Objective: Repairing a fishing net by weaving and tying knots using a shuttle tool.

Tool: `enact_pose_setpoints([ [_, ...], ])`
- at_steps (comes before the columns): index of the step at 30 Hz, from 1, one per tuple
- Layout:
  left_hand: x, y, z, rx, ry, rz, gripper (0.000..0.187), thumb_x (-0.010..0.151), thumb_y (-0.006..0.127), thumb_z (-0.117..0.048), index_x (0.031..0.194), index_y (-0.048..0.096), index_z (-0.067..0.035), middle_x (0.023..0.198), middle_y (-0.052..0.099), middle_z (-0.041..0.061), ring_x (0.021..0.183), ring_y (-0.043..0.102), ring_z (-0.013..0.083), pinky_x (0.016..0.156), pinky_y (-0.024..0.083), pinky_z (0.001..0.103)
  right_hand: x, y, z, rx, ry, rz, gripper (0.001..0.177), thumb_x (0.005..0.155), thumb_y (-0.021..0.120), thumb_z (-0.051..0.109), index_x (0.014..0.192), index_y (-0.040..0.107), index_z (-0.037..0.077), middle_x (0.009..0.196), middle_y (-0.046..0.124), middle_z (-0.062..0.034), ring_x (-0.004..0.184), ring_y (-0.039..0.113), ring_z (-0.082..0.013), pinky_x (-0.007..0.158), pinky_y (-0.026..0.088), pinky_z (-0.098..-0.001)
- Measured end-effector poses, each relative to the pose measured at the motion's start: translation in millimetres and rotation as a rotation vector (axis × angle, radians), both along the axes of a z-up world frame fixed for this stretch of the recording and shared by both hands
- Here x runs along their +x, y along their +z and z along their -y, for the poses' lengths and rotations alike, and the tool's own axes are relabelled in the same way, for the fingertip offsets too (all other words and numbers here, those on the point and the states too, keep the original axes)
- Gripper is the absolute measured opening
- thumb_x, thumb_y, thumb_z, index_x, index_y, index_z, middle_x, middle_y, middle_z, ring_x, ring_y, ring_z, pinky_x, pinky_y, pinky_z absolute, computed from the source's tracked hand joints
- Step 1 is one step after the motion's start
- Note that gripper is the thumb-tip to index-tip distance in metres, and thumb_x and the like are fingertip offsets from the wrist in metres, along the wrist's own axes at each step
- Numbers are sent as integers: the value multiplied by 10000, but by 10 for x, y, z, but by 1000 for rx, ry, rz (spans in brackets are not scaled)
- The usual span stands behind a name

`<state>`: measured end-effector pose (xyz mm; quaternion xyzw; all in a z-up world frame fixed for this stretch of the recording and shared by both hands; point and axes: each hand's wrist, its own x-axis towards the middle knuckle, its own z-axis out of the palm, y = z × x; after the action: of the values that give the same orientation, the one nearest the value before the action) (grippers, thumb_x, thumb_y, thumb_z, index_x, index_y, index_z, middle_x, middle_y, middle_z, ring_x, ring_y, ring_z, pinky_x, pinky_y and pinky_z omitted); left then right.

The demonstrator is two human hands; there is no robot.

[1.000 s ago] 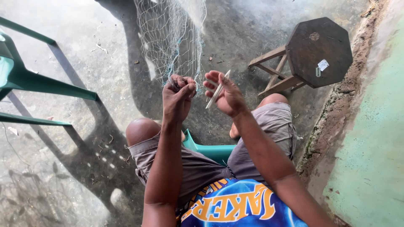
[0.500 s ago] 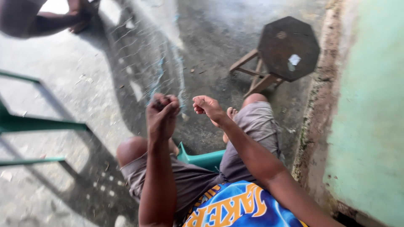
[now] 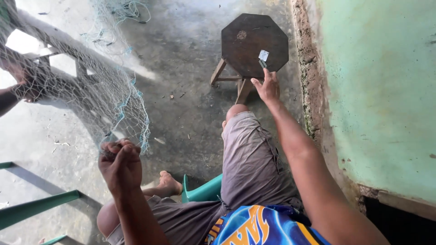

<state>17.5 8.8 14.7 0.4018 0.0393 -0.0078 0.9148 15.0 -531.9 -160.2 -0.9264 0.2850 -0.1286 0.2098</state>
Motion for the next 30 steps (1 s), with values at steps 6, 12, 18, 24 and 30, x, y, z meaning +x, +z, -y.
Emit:
enact_pose_setpoints([
  [6,145,-53,76,13,-12,14,331,887,681,128,955,516,-151,948,622,78,808,630,110,718,493,216,158,154,85,-85,31,-115,821,980,614,677,1481,515,35,1202,538,-209,1122,605,-458,925,515,-594],
  [12,221,-206,239,-60,-45,-7,326,899,660,118,911,481,-155,835,551,59,666,525,122,620,431,220,-20,-100,130,-480,238,124,627,855,784,532,1325,680,131,1148,577,-110,1009,633,-364,835,521,-517],
  [18,335,-251,421,-98,-46,-18,327,867,661,156,906,489,-120,838,585,113,655,510,136,596,399,227,-54,-378,225,-614,286,207,330,882,817,352,1183,728,249,1176,623,38,1055,620,-226,853,495,-408],
  [24,391,-256,515,-101,28,24,326,837,718,148,870,515,-105,833,643,134,639,529,133,566,406,241,82,-487,409,-378,266,419,67,1027,779,109,1078,769,153,1012,710,-17,936,690,-248,858,534,-366],
  [30,376,-196,485,-51,63,32,348,797,782,138,869,519,-78,866,684,162,681,591,133,565,420,217,611,223,-331,882,-152,737,142,962,703,122,1064,604,116,905,772,-123,636,756,-122,583,697,-252],
])
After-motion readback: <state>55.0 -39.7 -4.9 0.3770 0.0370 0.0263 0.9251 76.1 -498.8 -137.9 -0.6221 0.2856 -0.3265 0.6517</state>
